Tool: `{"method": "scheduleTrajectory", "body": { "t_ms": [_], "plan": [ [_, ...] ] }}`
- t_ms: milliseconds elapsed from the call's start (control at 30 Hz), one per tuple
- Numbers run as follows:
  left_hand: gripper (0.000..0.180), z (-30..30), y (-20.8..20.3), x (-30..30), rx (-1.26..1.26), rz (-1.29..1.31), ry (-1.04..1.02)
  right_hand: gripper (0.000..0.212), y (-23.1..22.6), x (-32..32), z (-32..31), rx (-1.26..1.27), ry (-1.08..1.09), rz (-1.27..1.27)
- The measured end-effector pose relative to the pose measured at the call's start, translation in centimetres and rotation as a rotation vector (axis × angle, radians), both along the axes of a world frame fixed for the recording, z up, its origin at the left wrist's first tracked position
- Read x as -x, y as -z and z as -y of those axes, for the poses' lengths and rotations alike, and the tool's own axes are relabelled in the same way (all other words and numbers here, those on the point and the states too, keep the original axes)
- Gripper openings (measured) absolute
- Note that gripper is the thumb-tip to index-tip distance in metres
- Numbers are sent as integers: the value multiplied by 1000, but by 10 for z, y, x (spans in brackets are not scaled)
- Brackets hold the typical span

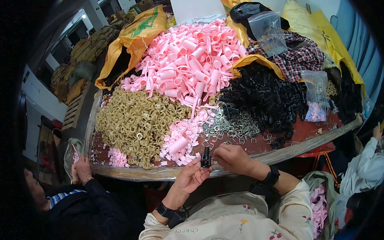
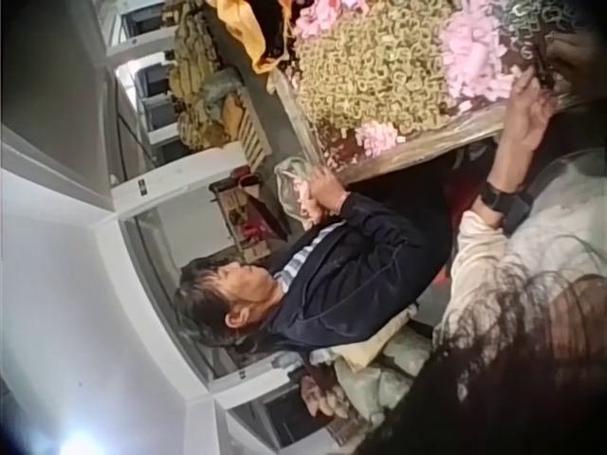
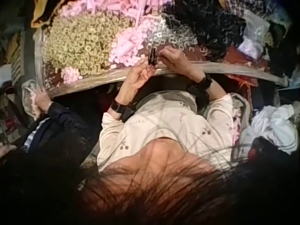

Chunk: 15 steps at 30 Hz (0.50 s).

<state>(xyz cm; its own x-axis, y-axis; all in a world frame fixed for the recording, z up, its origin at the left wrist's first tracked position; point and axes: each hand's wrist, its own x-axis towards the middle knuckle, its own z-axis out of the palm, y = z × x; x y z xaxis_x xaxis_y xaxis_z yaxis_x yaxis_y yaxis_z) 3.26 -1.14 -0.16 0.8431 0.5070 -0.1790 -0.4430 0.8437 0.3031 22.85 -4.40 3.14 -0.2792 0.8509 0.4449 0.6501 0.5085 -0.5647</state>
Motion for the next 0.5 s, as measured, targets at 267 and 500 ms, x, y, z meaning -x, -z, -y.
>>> {"method": "scheduleTrajectory", "body": {
  "t_ms": [267, 500],
  "plan": [
    [29, 4, -7, 3, 28, -109, -107, 7, -18, 18, 0, 403, -40, -514],
    [28, 7, -7, 9, 11, -99, -100, 7, -19, 24, -4, 237, -81, -317]
  ]
}}
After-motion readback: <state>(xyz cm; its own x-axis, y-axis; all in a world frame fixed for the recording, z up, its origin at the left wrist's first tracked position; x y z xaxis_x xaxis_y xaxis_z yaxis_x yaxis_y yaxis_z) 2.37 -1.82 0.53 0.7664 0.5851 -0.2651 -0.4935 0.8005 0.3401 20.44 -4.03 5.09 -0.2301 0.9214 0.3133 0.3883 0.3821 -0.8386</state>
